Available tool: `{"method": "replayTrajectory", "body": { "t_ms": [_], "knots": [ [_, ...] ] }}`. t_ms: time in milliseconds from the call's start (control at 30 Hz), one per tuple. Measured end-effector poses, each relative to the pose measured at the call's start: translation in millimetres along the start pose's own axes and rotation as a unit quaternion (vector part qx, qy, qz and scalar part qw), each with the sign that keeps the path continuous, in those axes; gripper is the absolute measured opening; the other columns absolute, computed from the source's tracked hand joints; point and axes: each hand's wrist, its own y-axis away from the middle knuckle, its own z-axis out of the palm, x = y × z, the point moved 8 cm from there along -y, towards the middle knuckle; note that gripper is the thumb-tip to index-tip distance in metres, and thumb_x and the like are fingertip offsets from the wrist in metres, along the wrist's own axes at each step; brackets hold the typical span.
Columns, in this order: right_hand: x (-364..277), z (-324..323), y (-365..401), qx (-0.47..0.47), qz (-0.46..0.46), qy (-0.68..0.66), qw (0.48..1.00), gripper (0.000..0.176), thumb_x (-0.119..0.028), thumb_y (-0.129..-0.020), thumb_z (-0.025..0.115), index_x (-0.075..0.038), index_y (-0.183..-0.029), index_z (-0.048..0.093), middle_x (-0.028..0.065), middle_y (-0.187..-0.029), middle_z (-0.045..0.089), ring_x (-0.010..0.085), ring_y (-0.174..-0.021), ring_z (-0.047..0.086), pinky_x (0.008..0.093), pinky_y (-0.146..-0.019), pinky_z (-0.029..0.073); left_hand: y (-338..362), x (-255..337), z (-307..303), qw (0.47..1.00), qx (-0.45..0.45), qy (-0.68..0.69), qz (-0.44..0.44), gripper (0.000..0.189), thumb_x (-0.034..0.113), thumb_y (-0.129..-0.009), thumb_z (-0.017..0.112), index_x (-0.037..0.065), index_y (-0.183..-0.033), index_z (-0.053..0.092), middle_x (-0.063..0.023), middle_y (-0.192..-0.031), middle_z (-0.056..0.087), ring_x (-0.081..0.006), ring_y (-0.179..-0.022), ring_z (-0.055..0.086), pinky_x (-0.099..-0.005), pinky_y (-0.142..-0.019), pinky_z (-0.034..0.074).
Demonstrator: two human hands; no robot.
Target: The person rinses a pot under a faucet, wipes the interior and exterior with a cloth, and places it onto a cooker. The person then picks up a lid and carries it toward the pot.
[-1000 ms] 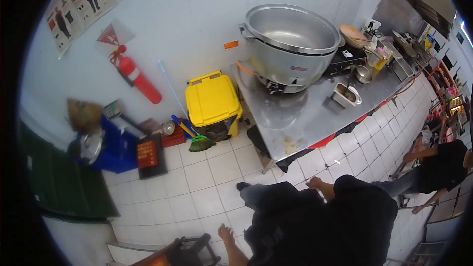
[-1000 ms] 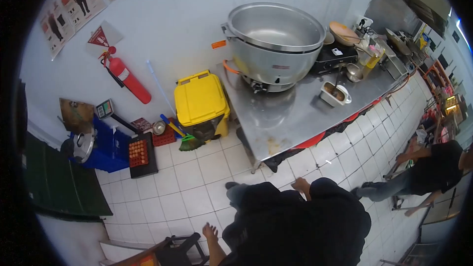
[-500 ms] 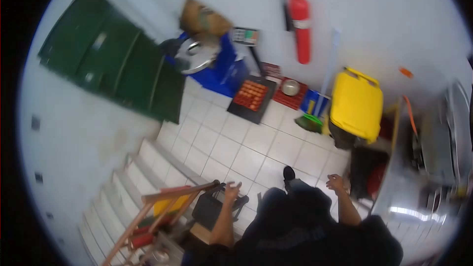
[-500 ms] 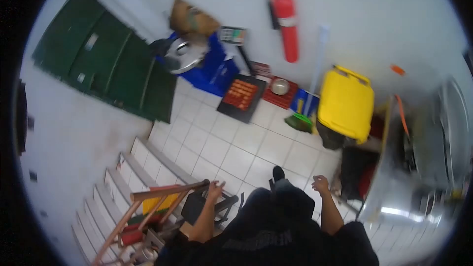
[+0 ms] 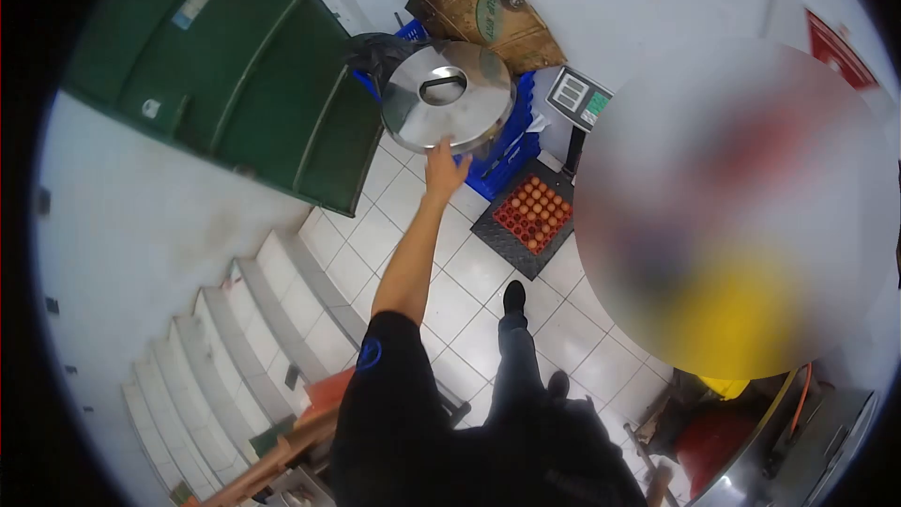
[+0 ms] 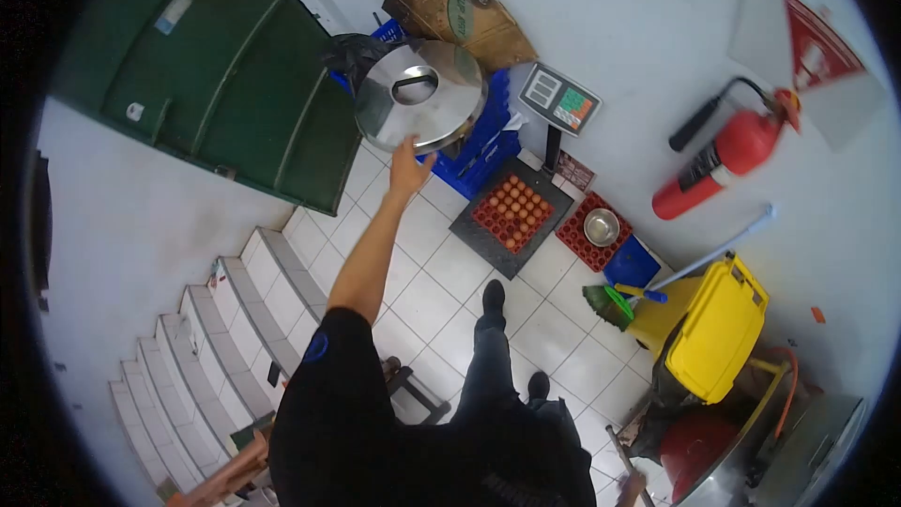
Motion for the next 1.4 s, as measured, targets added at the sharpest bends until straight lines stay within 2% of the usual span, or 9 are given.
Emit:
{"method": "replayTrajectory", "body": {
  "t_ms": [67,200,267,467,600,667,767,1133,1400],
  "knots": [
    [-15,17,78,-0.027,0.126,0.011,0.992,0.037,-0.030,-0.093,0.063,-0.002,-0.117,0.057,0.0105,-0.078,0.065,0.0163,-0.065,0.062,0.0329,-0.054,0.049,-81,-8,2,0.998,-0.021,-0.056,-0.030,0.060,0.026,-0.081,0.072,0.009,-0.133,0.048,-0.0178,-0.128,0.056,-0.0395,-0.120,0.052,-0.0543,-0.097,0.043],
    [-68,79,152,-0.060,0.217,-0.012,0.974,0.038,-0.025,-0.092,0.063,-0.004,-0.123,0.054,0.0107,-0.086,0.066,0.0176,-0.072,0.064,0.0326,-0.059,0.053,-198,-49,19,0.977,-0.062,-0.183,-0.085,0.056,0.021,-0.082,0.068,0.013,-0.135,0.049,-0.0130,-0.132,0.056,-0.0337,-0.127,0.049,-0.0569,-0.101,0.040],
    [-93,100,174,-0.062,0.236,-0.015,0.970,0.040,-0.023,-0.092,0.063,-0.005,-0.126,0.052,0.0108,-0.090,0.066,0.0182,-0.076,0.065,0.0325,-0.061,0.054,-230,-62,43,0.946,-0.197,-0.241,-0.089,0.051,0.017,-0.083,0.066,0.016,-0.132,0.054,-0.0101,-0.134,0.056,-0.0288,-0.131,0.048,-0.0573,-0.103,0.038],
    [-150,142,187,-0.072,0.222,-0.072,0.970,0.047,-0.015,-0.091,0.064,-0.008,-0.135,0.047,0.0112,-0.101,0.068,0.0201,-0.086,0.068,0.0320,-0.068,0.059,-242,-83,79,0.941,-0.183,-0.284,0.031,0.030,0.029,-0.093,0.061,0.017,-0.121,0.062,-0.0057,-0.128,0.058,-0.0258,-0.125,0.050,-0.0551,-0.099,0.034],
    [-185,181,162,-0.130,0.094,-0.132,0.978,0.047,-0.011,-0.095,0.059,-0.005,-0.138,0.042,0.0160,-0.105,0.070,0.0187,-0.081,0.071,0.0264,-0.061,0.061,-249,-92,94,0.922,-0.237,-0.304,0.042,0.026,0.028,-0.095,0.060,0.017,-0.119,0.062,-0.0068,-0.120,0.063,-0.0269,-0.119,0.056,-0.0529,-0.101,0.032],
    [-219,203,165,-0.005,0.168,-0.017,0.986,0.032,-0.035,-0.097,0.059,-0.012,-0.119,0.056,0.0081,-0.076,0.063,0.0170,-0.059,0.062,0.0282,-0.050,0.046,-249,-91,90,0.924,-0.245,-0.291,0.044,0.027,0.029,-0.096,0.058,0.018,-0.120,0.061,-0.0083,-0.117,0.065,-0.0288,-0.115,0.059,-0.0502,-0.101,0.033],
    [-247,229,171,-0.045,0.128,-0.021,0.991,0.031,-0.036,-0.098,0.057,-0.011,-0.117,0.057,0.0087,-0.078,0.064,0.0170,-0.061,0.062,0.0279,-0.050,0.046,-239,-90,76,0.923,-0.230,-0.300,0.077,0.029,0.028,-0.096,0.058,0.018,-0.123,0.060,-0.0109,-0.115,0.065,-0.0319,-0.110,0.061,-0.0547,-0.097,0.037],
    [-122,258,128,-0.152,0.173,-0.083,0.969,0.035,-0.034,-0.098,0.057,-0.007,-0.120,0.056,0.0126,-0.079,0.068,0.0201,-0.060,0.066,0.0299,-0.047,0.049,-163,-14,-16,0.959,-0.138,-0.199,0.146,0.030,0.021,-0.095,0.060,0.006,-0.121,0.063,-0.0202,-0.107,0.065,-0.0416,-0.103,0.060,-0.0504,-0.087,0.048],
    [-83,210,74,-0.079,0.156,-0.179,0.968,0.034,-0.040,-0.096,0.060,-0.014,-0.117,0.057,0.0080,-0.082,0.066,0.0174,-0.064,0.063,0.0308,-0.055,0.049,-91,129,-89,0.970,-0.132,-0.108,0.175,0.030,0.016,-0.092,0.064,-0.002,-0.116,0.063,-0.0244,-0.101,0.066,-0.0427,-0.090,0.064,-0.0441,-0.078,0.051]
  ]
}}
